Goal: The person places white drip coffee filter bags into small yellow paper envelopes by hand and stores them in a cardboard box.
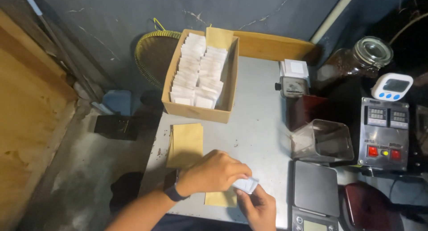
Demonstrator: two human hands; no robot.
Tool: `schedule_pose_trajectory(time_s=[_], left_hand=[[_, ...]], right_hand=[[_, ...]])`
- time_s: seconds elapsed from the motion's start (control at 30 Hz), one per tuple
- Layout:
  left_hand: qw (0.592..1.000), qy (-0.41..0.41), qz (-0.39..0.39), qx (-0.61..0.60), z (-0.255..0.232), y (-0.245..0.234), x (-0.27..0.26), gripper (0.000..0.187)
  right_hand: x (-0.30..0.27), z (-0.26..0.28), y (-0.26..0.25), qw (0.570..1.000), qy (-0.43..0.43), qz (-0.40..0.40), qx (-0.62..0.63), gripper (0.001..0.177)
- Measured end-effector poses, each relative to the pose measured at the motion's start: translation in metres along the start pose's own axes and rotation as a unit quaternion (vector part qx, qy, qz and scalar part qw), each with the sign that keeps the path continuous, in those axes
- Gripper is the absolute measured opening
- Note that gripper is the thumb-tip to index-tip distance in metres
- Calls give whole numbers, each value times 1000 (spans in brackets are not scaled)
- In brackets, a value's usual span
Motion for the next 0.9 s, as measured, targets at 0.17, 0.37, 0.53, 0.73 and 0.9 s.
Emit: schedule_pose_trajectory(time_s=[0.17,0.37,0.53,0.73,0.9], left_hand=[[988,-19,-127,-81,-17,-10,-23,8],[965,-126,-178,-144,-27,-9,-37,14],[932,-251,-144,-219,-8,24,-58,22],[927,-273,-158,-202,3,32,-67,29],[948,-193,-162,-195,-5,27,-62,26]], right_hand=[[-9,3,-8,995,10,20,-94,19],[-15,27,-7,995,22,35,-92,25],[-17,20,-9,996,81,-2,22,30],[-19,38,-4,995,101,16,5,35],[-17,28,-15,993,66,3,-93,31]])
Point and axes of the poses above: each hand's wrist, its own x-axis towards the middle knuckle, its own y-axis out of the palm, z = x × y, the point moved 6 cm from there along x, towards the middle knuckle
